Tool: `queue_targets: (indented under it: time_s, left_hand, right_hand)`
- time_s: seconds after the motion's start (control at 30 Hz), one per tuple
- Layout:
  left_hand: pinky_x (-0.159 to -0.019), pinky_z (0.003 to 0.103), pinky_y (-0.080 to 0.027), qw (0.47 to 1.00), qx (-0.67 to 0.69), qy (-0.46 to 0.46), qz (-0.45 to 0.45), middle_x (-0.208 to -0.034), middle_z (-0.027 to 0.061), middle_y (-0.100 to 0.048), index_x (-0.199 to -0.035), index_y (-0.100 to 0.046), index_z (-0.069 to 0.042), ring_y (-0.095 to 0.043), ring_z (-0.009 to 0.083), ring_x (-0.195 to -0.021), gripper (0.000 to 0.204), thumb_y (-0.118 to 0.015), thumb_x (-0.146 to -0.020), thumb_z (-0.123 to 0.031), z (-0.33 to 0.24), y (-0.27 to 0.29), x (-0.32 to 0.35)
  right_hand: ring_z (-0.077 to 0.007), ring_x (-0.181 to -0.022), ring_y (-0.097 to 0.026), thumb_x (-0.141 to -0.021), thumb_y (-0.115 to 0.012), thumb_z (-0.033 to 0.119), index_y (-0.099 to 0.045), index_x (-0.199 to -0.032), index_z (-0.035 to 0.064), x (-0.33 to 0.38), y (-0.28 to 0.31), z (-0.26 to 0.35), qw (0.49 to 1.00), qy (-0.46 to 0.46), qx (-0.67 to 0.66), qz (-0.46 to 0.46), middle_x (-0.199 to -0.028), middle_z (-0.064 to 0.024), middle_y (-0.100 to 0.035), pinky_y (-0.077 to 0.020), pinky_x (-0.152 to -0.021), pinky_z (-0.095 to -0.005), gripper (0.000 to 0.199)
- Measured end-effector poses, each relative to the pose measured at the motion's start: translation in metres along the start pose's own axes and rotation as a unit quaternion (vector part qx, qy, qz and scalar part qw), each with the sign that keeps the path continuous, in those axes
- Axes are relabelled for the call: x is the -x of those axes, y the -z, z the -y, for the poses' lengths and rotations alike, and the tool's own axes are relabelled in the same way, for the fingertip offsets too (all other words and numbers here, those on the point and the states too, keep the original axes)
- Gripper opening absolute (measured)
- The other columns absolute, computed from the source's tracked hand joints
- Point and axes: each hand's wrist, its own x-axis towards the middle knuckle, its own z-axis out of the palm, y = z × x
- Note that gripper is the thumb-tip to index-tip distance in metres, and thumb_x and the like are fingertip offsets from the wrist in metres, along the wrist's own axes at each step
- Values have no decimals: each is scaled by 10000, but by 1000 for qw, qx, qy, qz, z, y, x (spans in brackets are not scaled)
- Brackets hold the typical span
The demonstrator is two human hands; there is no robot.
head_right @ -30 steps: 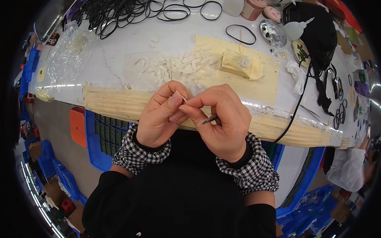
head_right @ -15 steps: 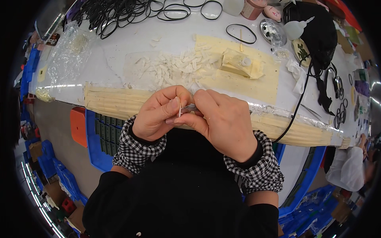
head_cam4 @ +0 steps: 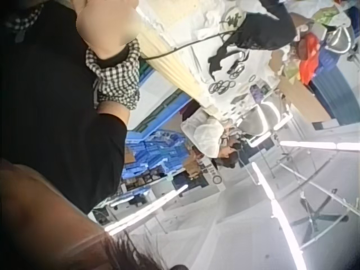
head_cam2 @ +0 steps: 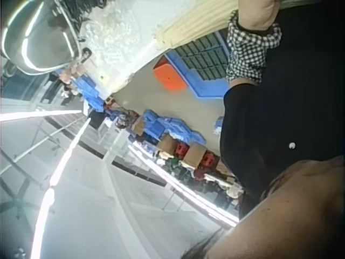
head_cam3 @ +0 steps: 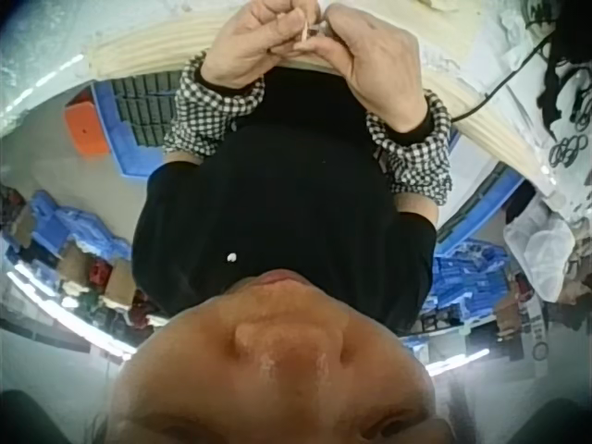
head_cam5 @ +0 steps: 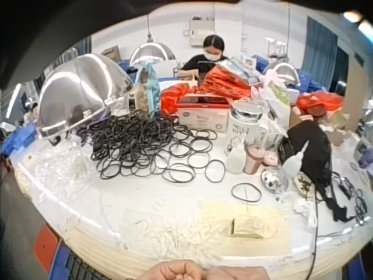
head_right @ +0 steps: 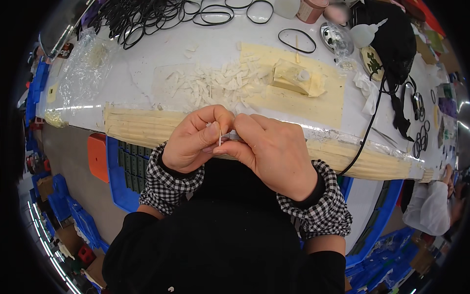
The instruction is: Removing excess material or burrs from small white plastic components using a precision handheld tool.
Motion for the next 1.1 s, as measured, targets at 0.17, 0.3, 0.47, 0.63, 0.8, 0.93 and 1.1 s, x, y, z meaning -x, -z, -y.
queue_targets:
  time_s: [0.17, 0.3, 0.47, 0.63, 0.8, 0.93, 1.1]
  left_hand:
    - [-511, 163, -253, 1000, 2, -1, 0, -696, -63, -430, -928, -517, -44, -327, 7, -580, 160, -510, -968, -199, -1, 0, 0]
    - [-510, 166, -252, 1000, 3, -2, 3, -695, -61, -429, -926, -517, -42, -326, 7, -580, 161, -509, -969, -197, -1, 1, -1]
    - [-509, 171, -252, 1000, 19, -3, 6, -692, -60, -426, -927, -517, -40, -320, 11, -577, 162, -511, -969, -197, 2, 3, 0]
    - [-510, 173, -252, 1000, 17, -6, 3, -690, -59, -422, -924, -514, -40, -319, 15, -576, 165, -512, -968, -199, 2, 1, -1]
    - [-518, 172, -257, 999, 33, -13, -1, -685, -59, -418, -918, -512, -44, -322, 18, -581, 166, -515, -967, -202, 4, -1, -1]
    - [-525, 174, -261, 999, 35, -20, -1, -685, -57, -412, -924, -511, -43, -320, 21, -584, 160, -511, -969, -197, 6, 1, 0]
    - [-530, 175, -266, 999, 28, -26, 6, -690, -57, -411, -930, -514, -48, -323, 23, -591, 157, -511, -969, -200, 6, 0, -1]
  right_hand:
    - [-248, -603, -577, -809, -645, 375, -555, -818, 74, 0, 2, 1, 1000, -2, -1, 13, -681, -49, -567, -440, -510, -339, 314]
    - [-247, -601, -576, -811, -643, 377, -550, -823, 71, 0, 2, 1, 1000, -1, 2, 13, -686, -52, -567, -438, -505, -335, 320]
    - [-247, -601, -576, -814, -641, 377, -545, -828, 71, -1, 3, 2, 1000, -5, -5, 13, -687, -56, -565, -437, -502, -333, 321]
    - [-250, -614, -582, -821, -639, 362, -545, -829, 71, 1, -1, -1, 1000, 8, -22, 11, -692, -56, -569, -442, -514, -337, 306]
    - [-253, -628, -589, -823, -639, 353, -550, -837, 69, 1, 1, 0, 999, -3, -33, 18, -710, -61, -583, -449, -527, -334, 298]
    - [-257, -635, -591, -826, -635, 352, -550, -835, 68, 0, 3, 1, 999, -11, -32, 23, -718, -63, -588, -452, -535, -336, 297]
    - [-263, -635, -590, -836, -622, 364, -547, -839, 66, 2, 2, -2, 998, -5, -41, 43, -715, -66, -587, -450, -533, -340, 308]
